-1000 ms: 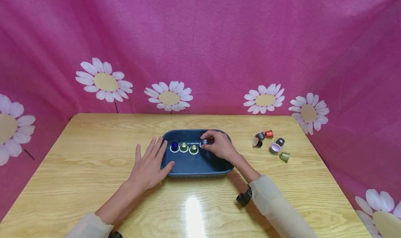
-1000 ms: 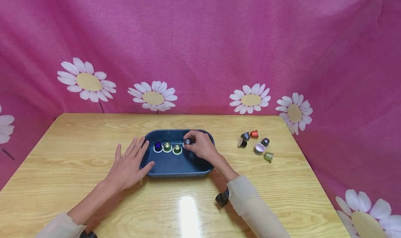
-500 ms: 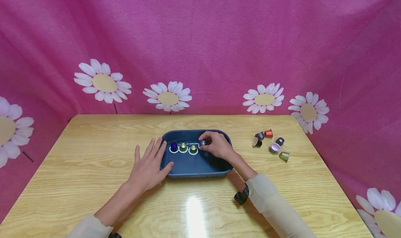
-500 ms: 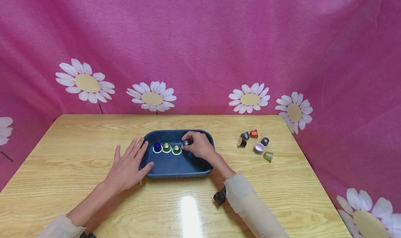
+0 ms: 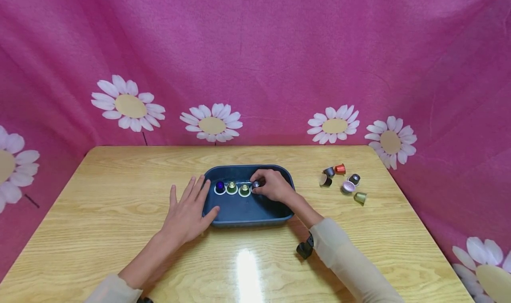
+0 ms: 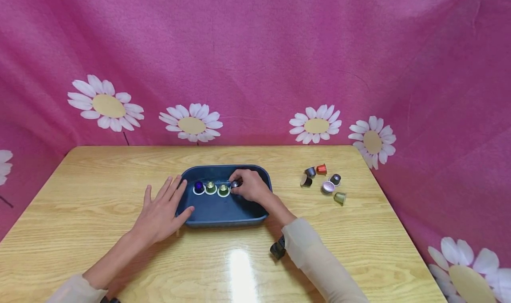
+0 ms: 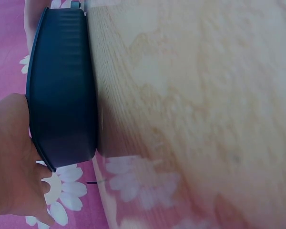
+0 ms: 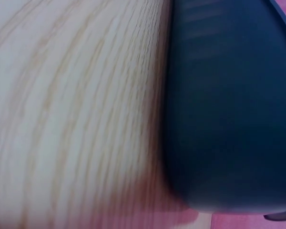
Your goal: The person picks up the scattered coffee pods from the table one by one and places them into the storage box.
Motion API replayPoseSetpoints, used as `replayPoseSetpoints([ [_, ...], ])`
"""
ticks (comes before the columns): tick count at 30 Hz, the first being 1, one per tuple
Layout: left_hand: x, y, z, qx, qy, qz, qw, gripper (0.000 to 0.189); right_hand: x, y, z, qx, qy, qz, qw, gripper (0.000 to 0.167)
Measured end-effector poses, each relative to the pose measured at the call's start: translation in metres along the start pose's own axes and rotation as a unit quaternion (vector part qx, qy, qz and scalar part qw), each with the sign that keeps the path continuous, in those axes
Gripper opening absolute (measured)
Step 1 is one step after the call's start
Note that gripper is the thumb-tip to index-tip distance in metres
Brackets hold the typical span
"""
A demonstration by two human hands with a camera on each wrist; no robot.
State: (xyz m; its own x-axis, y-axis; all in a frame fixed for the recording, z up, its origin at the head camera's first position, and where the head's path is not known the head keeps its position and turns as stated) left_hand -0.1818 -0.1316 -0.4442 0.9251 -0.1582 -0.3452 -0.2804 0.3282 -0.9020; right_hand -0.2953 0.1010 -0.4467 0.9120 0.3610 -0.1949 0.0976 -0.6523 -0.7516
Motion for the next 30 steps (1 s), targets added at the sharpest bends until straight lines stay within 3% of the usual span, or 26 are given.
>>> replayPoseSetpoints([
  [30, -0.0001, 0.0001, -0.0002, 0.004, -0.001, -0.006, 1.0, 0.079, -0.0032, 0.004, 0.0012, 0.014, 0.005, -0.014, 0.9998, 0.023],
])
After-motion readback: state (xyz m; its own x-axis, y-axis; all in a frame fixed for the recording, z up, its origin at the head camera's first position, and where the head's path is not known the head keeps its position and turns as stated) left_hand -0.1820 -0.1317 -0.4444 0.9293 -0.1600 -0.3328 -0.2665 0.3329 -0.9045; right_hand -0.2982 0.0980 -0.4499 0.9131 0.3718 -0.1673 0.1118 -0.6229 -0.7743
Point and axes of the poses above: each hand's wrist, its own x-axis away from the middle knuckle, its own y-axis out of the palm, z = x × y, the point moved 3 cm from there along -x, towards the middle knuckle, and after that the axes turned 12 degrees about z, right-handed, at the moved point
